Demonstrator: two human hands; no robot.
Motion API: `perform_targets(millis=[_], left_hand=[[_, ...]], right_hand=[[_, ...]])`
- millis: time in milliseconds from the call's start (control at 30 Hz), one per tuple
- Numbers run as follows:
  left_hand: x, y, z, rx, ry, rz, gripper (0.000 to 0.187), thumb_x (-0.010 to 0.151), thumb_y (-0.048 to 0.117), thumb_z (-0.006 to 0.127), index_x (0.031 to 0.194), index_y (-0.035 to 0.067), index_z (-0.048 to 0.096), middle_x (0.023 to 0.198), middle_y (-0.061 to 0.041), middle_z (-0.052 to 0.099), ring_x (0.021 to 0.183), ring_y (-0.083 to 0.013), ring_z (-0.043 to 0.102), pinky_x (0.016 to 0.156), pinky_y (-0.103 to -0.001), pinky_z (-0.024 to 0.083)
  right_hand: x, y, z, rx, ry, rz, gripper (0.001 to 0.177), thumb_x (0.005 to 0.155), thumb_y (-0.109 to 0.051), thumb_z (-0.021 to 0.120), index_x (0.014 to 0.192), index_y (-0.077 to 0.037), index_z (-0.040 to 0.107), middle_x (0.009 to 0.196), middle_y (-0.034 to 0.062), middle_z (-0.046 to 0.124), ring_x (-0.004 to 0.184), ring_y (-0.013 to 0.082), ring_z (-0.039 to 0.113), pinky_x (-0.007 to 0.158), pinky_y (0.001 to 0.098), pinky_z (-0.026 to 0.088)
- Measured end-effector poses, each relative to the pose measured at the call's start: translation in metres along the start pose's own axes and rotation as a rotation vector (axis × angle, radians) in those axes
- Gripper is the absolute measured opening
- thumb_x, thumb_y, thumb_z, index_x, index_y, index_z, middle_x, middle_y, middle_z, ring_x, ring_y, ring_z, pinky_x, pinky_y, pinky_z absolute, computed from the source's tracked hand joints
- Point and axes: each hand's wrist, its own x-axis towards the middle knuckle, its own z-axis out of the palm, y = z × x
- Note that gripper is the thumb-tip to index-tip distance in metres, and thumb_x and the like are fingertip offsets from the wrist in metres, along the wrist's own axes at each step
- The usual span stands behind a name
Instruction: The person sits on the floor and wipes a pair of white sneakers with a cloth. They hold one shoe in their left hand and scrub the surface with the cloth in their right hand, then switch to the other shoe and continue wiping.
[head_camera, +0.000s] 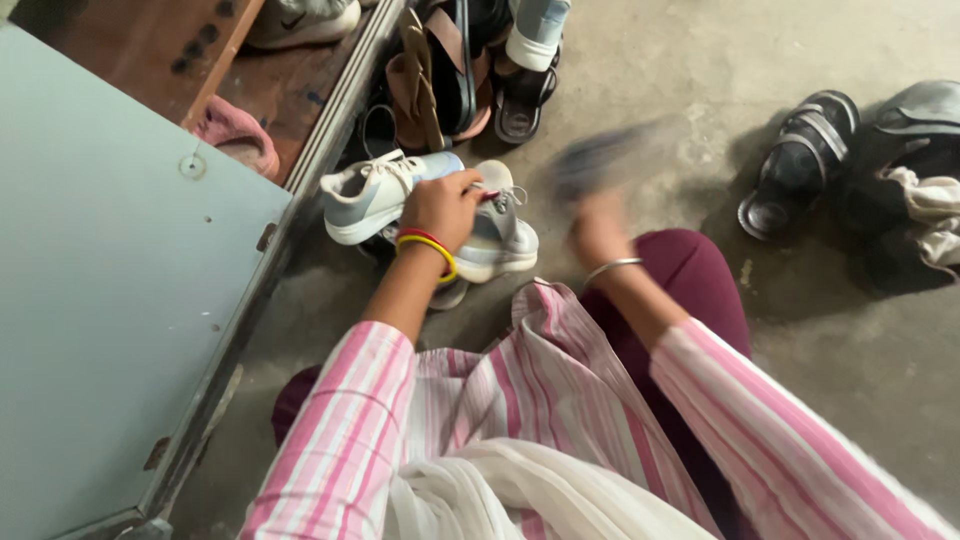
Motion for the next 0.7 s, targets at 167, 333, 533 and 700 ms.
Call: perform_targets(millis=[167,333,533,700], left_hand=[[-0.012,-0.021,-0.004,0.008,-0.117,0.025,0.024,0.085,0.026,0.079,0.101,0.008,0.075,0.095,-0.018,0.074,0.091,-0.0375,0.071,0.080,-0.046,0.055],[-0.032,-0.045,-0.004,0.061,-0.221,0.281,0.029,0.082,0.026,0.081,0.094,0.003,0.068,0.103,-0.019,0.068,0.099,-0.0401,0.064,0.084,-0.047,0.052],[-0.077,-0.038,0.005,0.077,-0.204,0.359,0.027,0.087,0.021,0.077,0.098,0.003,0.060,0.105,-0.016,0.064,0.103,-0.0378,0.063,0.086,-0.045,0.052],[-0.092,-0.044,0.025,0.246,-0.079,0.570,0.020,0.090,0.020,0.069,0.096,0.005,0.058,0.105,-0.017,0.061,0.104,-0.0348,0.062,0.087,-0.042,0.054]], right_hand=[[-0.022,0.003,0.018,0.440,-0.207,0.048,0.037,0.084,-0.003,0.057,0.117,-0.013,0.071,0.112,0.0237,0.071,0.105,0.0439,0.068,0.090,0.0521,0.054],[0.027,0.065,-0.017,1.247,0.460,0.439,0.020,0.107,-0.013,0.051,0.116,-0.001,0.064,0.097,0.0208,0.065,0.082,0.0301,0.062,0.071,0.0460,0.049],[-0.021,0.019,0.037,0.171,0.085,0.006,0.030,0.093,-0.012,0.056,0.120,-0.002,0.060,0.115,0.0208,0.064,0.105,0.0363,0.067,0.089,0.0471,0.056],[0.019,0.039,0.003,-0.079,-0.158,-0.024,0.024,0.098,-0.022,0.055,0.115,-0.011,0.069,0.116,0.0227,0.067,0.102,0.0393,0.070,0.081,0.0504,0.057]])
